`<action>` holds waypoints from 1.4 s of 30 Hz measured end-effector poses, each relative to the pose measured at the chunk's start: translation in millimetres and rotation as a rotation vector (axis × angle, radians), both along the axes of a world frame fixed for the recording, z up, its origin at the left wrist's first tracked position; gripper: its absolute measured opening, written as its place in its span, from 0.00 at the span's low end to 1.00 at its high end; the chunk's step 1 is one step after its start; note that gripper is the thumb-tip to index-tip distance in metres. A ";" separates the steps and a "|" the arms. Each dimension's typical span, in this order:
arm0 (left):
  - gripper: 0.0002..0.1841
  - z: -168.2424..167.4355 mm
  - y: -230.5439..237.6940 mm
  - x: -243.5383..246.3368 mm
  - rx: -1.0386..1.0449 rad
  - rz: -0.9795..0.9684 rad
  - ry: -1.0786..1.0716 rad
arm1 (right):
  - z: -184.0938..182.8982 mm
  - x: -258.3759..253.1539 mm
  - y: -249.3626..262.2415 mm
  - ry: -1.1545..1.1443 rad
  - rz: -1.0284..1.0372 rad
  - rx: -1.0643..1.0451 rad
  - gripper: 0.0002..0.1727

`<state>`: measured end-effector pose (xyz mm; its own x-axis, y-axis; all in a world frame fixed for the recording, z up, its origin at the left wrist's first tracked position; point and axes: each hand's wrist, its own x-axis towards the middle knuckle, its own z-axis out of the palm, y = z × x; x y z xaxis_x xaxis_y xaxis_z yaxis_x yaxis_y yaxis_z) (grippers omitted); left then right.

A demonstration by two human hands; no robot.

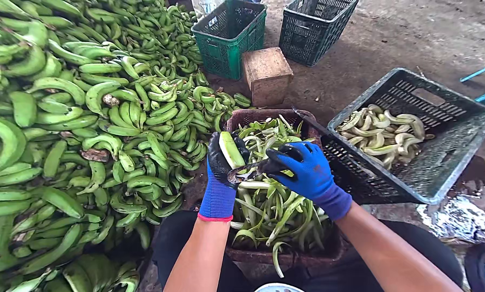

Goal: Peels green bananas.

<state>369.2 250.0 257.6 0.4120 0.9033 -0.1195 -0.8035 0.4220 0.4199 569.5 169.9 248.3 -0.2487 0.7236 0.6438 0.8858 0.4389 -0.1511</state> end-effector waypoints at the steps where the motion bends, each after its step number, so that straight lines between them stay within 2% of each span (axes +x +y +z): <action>1: 0.24 3.2 -1.3 0.8 -0.007 0.014 0.025 | 1.9 -0.5 0.5 -0.004 -0.004 -0.011 0.24; 4: 0.23 12.1 -11.8 11.1 0.019 0.090 0.172 | 13.0 -3.8 1.6 0.067 -0.041 -0.163 0.29; 7: 0.18 12.5 -24.7 18.9 0.246 0.116 0.492 | 30.0 1.7 4.2 0.205 -0.138 -0.495 0.30; 10: 0.21 10.4 -26.5 16.9 0.396 0.114 0.830 | 25.0 13.6 6.0 0.167 -0.141 -0.445 0.32; 12: 0.25 16.4 -28.3 16.7 0.487 0.065 1.058 | 24.9 14.1 6.1 0.213 -0.154 -0.495 0.31; 16: 0.26 20.2 -33.0 20.7 0.695 -0.152 1.293 | 32.0 25.0 16.6 0.445 -0.304 -0.933 0.22; 18: 0.25 19.4 -31.6 22.5 0.584 -0.221 1.282 | 27.4 32.4 21.2 0.511 -0.323 -1.072 0.23; 19: 0.24 15.2 -28.2 22.4 0.495 -0.200 1.243 | 25.7 33.5 19.5 0.508 -0.301 -1.037 0.24; 21: 0.23 12.5 -20.3 13.3 0.343 -0.154 1.129 | 25.5 30.2 11.7 0.447 -0.181 -0.878 0.23; 25: 0.18 -0.4 -14.2 -9.4 0.224 -0.068 0.909 | 16.4 24.9 -4.0 0.114 0.120 -0.495 0.33; 28: 0.19 3.4 -8.0 -18.7 0.108 -0.108 0.617 | 13.1 26.3 -8.1 -0.044 0.248 -0.238 0.28; 30: 0.20 3.9 -8.7 -21.5 0.106 -0.121 0.506 | 16.5 25.5 -8.6 -0.068 0.250 -0.164 0.26; 33: 0.21 11.6 -20.3 -12.0 0.181 -0.101 0.720 | 20.3 19.4 -10.0 -0.009 0.157 -0.267 0.28; 36: 0.17 19.0 -33.4 -3.4 0.343 -0.091 0.883 | 30.0 12.2 -7.8 0.197 -0.091 -0.598 0.27; 38: 0.21 23.6 -31.7 -5.6 0.396 -0.128 0.907 | 32.5 20.5 2.6 0.318 -0.232 -0.791 0.24; 40: 0.23 20.9 -23.2 -9.4 0.411 -0.104 0.844 | 31.1 32.3 3.1 0.391 -0.216 -0.800 0.24; 42: 0.21 10.7 -14.7 -16.7 0.354 -0.019 0.740 | 27.1 40.3 -5.1 0.381 -0.049 -0.723 0.25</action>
